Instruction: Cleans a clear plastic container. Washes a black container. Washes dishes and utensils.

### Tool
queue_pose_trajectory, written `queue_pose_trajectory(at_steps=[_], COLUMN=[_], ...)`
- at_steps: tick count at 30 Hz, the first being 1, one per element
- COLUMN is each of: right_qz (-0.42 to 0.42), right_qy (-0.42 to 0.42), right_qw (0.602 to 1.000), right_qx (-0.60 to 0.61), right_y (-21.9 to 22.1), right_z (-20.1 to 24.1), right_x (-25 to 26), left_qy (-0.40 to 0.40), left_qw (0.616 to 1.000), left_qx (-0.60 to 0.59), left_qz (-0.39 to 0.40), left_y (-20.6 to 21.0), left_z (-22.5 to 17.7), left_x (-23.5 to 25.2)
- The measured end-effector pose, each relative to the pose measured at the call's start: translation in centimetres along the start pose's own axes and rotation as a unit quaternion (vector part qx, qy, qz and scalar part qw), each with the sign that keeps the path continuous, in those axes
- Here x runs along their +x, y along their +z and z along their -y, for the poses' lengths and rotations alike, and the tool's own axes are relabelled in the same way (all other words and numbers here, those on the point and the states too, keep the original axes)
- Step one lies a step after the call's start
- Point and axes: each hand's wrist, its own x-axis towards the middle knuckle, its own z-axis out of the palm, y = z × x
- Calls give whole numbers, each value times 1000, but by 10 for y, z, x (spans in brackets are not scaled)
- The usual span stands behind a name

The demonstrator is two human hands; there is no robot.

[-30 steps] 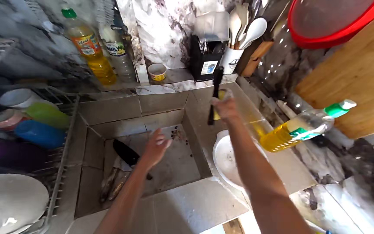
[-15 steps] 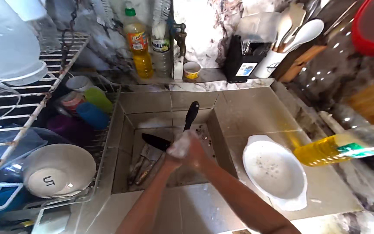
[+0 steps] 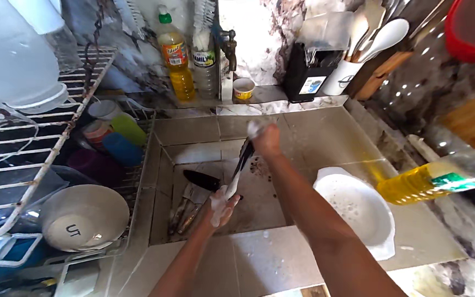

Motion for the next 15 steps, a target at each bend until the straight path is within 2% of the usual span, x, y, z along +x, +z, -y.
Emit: queue_pose_trajectory(at_steps=[1,2,4,5,6,8,9,13,15], right_qz=[-32,-52,-12,27,70,118,119,47,75], right_qy=[94,180,332,360,344,270,261,270,254], right_qw=[992,966,867,826,817,864,886,910,921], right_qx=[82,178,371,432,458,408,364,309,286], right_y=[-3,1,13,18,22,29,29,18,9], right_z=[1,2,13,27,42,57,59,35,24], right_x=[2,-5,-44,-69,-91,-110,-106,-45,-17], left_qy=[-7,-6,-17,-25,-32,-30,-25,-22,-26], left_qw=[1000,997,979,964,949,932,934,969,970], left_qx=[-24,-71,-205,-265,-310,-355,-349,-236,-233], left_qz=[-5,-13,6,24,41,63,74,71,60], left_y=[0,1,0,-2,-4,-3,1,21,32], left_z=[0,4,4,2,-1,-2,-1,-6,-3], left_x=[1,3,5,5,4,3,3,4,2])
